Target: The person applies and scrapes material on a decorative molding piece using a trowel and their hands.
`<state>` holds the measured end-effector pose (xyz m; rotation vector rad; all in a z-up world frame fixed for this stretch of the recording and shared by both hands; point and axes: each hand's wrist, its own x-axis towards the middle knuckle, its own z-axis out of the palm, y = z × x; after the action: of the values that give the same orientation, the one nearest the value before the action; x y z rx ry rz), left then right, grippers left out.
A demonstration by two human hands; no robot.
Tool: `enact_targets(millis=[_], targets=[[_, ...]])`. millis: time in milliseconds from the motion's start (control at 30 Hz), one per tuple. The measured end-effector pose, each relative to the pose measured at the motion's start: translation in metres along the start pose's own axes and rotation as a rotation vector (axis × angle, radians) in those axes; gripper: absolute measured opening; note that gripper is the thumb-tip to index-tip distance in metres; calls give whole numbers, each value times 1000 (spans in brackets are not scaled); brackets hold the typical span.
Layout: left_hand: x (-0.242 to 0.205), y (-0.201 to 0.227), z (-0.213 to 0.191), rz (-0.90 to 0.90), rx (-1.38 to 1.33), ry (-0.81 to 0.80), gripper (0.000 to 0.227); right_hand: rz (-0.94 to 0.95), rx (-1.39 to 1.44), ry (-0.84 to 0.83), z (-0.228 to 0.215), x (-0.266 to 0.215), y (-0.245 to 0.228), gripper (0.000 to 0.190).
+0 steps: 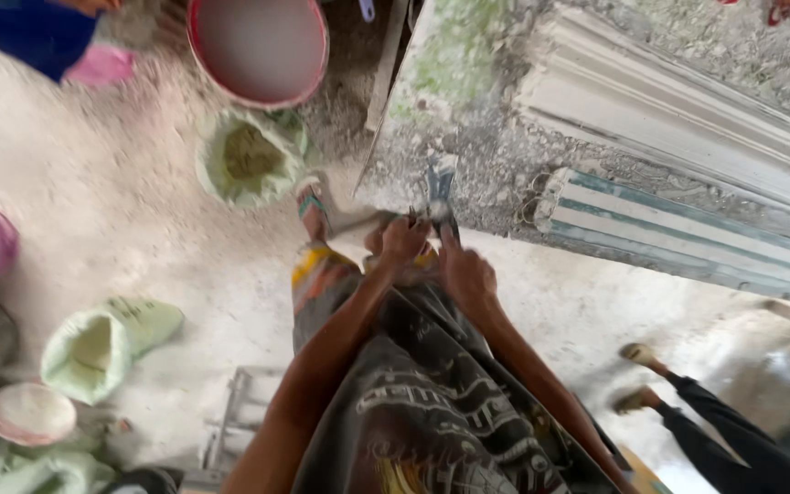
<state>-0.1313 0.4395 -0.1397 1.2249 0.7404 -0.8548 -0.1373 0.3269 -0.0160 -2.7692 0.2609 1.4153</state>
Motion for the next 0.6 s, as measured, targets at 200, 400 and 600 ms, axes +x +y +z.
enact_targets(millis=[200, 400, 600], targets=[[-3, 5, 9, 162, 57, -38, 40, -90, -46, 215, -59, 34, -43, 47], [-6, 8, 5, 137, 178, -26, 43, -17, 79, 149, -42, 6, -33, 45], [10, -24, 19, 972, 370, 254, 56, 32, 50, 78, -33, -5, -35, 50]])
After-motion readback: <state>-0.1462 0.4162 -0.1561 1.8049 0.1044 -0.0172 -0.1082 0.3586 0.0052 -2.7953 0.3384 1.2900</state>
